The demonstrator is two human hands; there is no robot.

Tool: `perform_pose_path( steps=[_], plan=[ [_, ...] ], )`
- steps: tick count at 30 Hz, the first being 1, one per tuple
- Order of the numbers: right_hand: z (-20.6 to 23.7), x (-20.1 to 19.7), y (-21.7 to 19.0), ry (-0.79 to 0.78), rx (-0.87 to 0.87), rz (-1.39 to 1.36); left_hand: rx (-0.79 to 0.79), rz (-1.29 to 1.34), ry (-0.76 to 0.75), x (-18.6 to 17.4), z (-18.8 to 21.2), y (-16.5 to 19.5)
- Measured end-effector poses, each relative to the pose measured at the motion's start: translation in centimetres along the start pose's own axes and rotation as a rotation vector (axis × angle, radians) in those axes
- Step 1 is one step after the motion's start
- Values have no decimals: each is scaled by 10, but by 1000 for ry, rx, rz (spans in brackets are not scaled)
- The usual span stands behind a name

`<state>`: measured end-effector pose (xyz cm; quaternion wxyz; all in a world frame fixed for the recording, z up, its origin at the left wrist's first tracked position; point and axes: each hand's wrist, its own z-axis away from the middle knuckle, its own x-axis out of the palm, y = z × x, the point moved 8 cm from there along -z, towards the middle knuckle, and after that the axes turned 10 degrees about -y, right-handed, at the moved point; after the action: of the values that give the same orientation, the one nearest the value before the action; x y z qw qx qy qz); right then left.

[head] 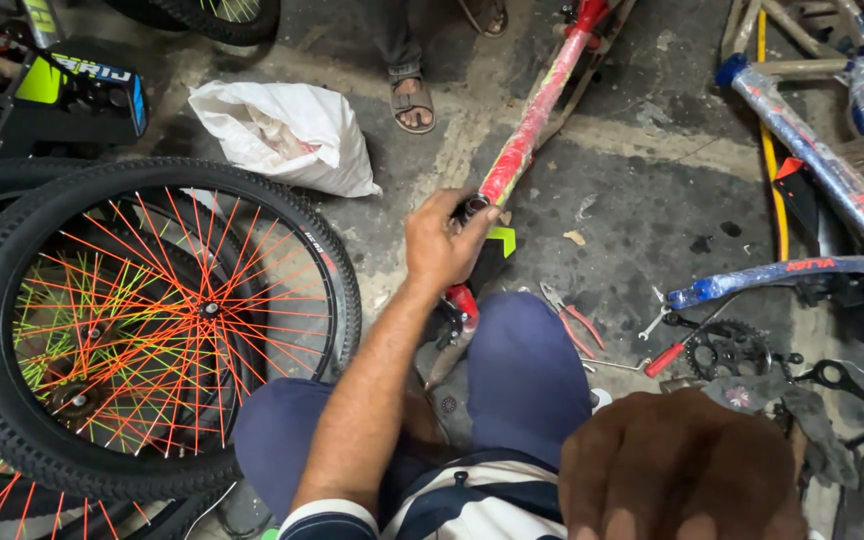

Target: The person sits on the workshop floor assembling a bicycle. They tighten the stem and handlebar area with a spanner, route and attach the brake cable, and fit a black accessory component onto the handlebar, working on the bike laid on the ground.

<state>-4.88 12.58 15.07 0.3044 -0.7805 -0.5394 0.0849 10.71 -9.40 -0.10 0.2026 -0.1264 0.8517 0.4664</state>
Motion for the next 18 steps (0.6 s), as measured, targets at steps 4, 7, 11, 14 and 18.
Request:
perform_pose_path(
  steps=[4, 7, 11, 14, 18],
  plan=[
    [6, 7, 0, 105, -64, -20, 10, 109, -154, -1, 0, -1],
    [16, 10, 1, 104, -34, 12, -4, 47, -114, -1, 1, 0],
    [9, 18, 4, -11, -5, 17, -39, 13, -128, 1, 4, -6],
    [-15, 22, 4, 66, -33, 17, -4, 13, -241, 2, 0, -13],
    [-28, 14, 0, 403, 11, 174, 80, -8, -299, 2, -2, -10]
  ],
)
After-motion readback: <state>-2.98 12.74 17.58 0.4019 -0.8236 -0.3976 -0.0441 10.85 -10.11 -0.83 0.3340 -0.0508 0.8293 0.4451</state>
